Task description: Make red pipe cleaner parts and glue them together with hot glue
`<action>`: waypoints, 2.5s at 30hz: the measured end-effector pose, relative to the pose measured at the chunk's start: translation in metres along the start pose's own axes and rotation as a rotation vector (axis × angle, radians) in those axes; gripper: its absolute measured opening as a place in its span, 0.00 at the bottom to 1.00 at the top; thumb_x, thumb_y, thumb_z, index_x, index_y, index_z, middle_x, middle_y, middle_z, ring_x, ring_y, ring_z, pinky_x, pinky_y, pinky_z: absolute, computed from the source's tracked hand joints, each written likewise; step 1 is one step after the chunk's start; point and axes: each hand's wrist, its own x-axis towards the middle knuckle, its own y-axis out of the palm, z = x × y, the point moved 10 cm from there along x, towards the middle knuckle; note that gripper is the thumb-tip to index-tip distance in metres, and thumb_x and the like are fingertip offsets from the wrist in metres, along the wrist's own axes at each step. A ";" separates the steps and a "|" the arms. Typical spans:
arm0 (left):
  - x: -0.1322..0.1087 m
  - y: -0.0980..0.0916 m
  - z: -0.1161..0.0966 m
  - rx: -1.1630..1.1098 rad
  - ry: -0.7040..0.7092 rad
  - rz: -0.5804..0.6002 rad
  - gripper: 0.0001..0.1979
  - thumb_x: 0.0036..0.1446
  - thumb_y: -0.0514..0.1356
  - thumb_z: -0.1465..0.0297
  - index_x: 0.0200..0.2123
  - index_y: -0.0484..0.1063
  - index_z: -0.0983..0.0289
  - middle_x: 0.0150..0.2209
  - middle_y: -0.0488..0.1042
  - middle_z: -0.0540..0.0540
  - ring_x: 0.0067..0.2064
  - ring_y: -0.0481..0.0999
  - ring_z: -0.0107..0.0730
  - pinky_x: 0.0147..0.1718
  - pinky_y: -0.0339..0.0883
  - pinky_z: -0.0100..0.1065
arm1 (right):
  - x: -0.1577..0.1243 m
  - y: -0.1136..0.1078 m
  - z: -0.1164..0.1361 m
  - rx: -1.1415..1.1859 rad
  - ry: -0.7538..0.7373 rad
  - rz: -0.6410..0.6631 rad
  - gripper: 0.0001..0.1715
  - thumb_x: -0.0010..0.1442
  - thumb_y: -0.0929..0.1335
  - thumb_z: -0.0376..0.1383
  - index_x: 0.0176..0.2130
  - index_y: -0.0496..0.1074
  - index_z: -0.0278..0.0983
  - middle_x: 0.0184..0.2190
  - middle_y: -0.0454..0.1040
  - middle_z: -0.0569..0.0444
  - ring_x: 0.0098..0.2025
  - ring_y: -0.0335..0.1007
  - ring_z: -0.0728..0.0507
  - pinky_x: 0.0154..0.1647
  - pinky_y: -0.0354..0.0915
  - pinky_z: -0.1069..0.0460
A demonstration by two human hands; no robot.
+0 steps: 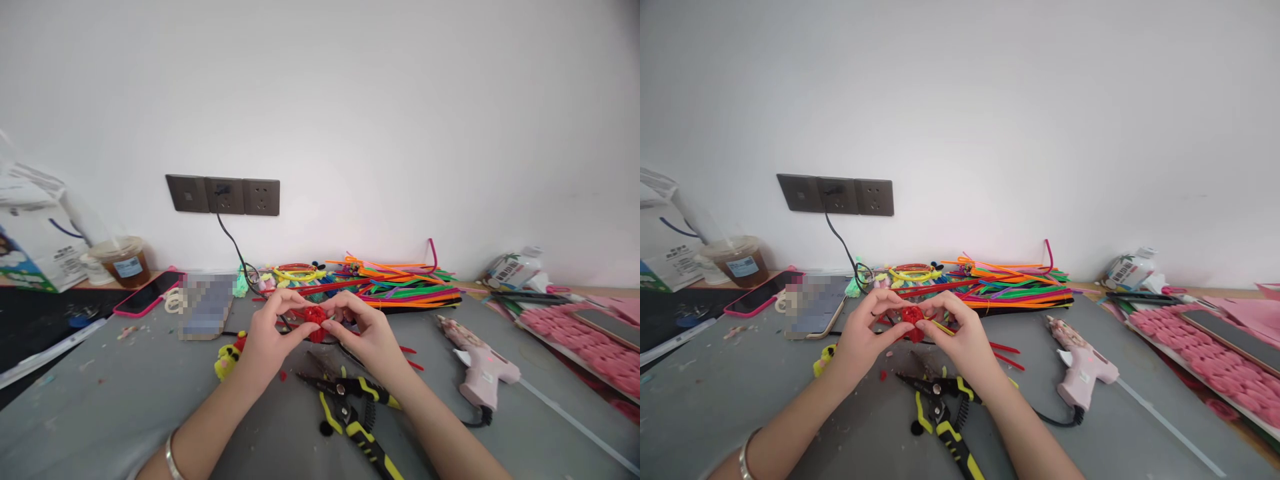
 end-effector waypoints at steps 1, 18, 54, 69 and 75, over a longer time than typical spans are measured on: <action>0.000 0.001 0.002 -0.025 -0.021 0.009 0.13 0.53 0.67 0.68 0.39 0.68 0.59 0.40 0.82 0.55 0.47 0.81 0.41 0.45 0.71 0.37 | 0.000 0.000 -0.003 0.008 0.023 0.013 0.10 0.56 0.73 0.43 0.35 0.76 0.39 0.32 0.73 0.53 0.33 0.66 0.44 0.34 0.62 0.50; 0.004 0.013 0.019 -0.323 -0.208 0.092 0.22 0.46 0.71 0.60 0.25 0.60 0.62 0.27 0.68 0.47 0.28 0.67 0.25 0.28 0.62 0.26 | -0.009 0.026 -0.028 0.417 0.313 0.270 0.17 0.58 0.74 0.44 0.46 0.78 0.40 0.43 0.79 0.52 0.45 0.76 0.43 0.49 0.69 0.48; 0.006 -0.016 0.029 -0.310 -0.229 -0.136 0.08 0.49 0.68 0.64 0.28 0.80 0.63 0.36 0.84 0.57 0.42 0.82 0.40 0.38 0.73 0.32 | 0.000 -0.001 -0.039 0.716 0.302 -0.055 0.15 0.51 0.76 0.43 0.39 0.77 0.41 0.33 0.72 0.57 0.31 0.63 0.49 0.35 0.64 0.54; 0.005 -0.012 0.023 -0.297 -0.233 -0.104 0.12 0.49 0.69 0.60 0.27 0.77 0.64 0.35 0.82 0.57 0.40 0.80 0.38 0.37 0.72 0.32 | 0.003 -0.011 -0.045 0.741 0.333 -0.171 0.16 0.49 0.76 0.41 0.37 0.74 0.40 0.32 0.71 0.57 0.29 0.61 0.49 0.31 0.61 0.54; 0.005 -0.009 0.022 -0.351 -0.240 -0.088 0.17 0.53 0.65 0.55 0.27 0.72 0.63 0.31 0.78 0.54 0.33 0.74 0.31 0.33 0.71 0.30 | 0.002 -0.010 -0.042 0.723 0.329 -0.161 0.16 0.50 0.75 0.41 0.39 0.74 0.41 0.31 0.70 0.57 0.29 0.61 0.48 0.31 0.60 0.52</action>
